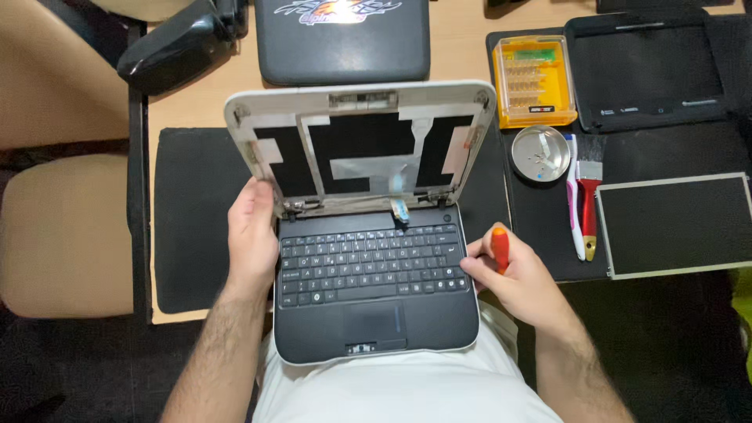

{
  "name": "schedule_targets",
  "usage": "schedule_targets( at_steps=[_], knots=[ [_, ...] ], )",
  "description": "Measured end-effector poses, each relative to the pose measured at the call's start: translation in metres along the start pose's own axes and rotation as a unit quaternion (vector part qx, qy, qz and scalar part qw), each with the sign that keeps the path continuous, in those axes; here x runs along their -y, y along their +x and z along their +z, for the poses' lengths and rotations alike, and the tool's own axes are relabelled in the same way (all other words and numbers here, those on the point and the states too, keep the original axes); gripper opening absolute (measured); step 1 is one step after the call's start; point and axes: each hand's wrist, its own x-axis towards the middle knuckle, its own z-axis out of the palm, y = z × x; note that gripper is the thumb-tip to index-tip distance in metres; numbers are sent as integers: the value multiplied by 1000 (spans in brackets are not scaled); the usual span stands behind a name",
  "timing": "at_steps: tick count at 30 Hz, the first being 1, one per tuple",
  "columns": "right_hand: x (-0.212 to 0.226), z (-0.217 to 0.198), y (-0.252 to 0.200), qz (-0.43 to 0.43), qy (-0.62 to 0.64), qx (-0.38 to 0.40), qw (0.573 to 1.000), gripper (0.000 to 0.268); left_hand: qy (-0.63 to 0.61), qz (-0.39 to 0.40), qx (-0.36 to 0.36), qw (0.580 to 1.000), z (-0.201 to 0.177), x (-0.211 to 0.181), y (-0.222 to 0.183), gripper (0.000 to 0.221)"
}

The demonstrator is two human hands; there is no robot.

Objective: The person removes screws from the internal frame of a laptop using a screwdriver, detaches the screen panel from the display housing, and luego unscrews a component on the back cover of the device.

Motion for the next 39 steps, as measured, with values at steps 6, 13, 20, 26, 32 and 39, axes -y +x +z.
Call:
schedule_targets(
  at_steps=[6, 13, 20, 26, 32, 39],
  knots=[
    [4, -10, 12, -41, -75, -50, 995, 41, 8, 37, -3, 999, 21, -11, 7, 43],
    [28, 11, 8, -62, -111, -99, 987, 39, 18, 51, 4, 999, 29, -23, 13, 38],
    [32, 17, 8, -59, -181, -106, 976, 30, -92, 136, 52, 985, 37, -65, 10, 44],
    [33, 18, 14, -52, -211, -87, 972, 18, -158, 144, 93, 972, 34, -75, 33, 50],
    [44, 26, 18, -67, -169, -103, 978, 23, -161, 144, 77, 973, 33, -76, 33, 53],
    [48, 25, 18, -71, -140, -97, 983, 25, -119, 154, 66, 979, 38, -105, -7, 59]
  ],
)
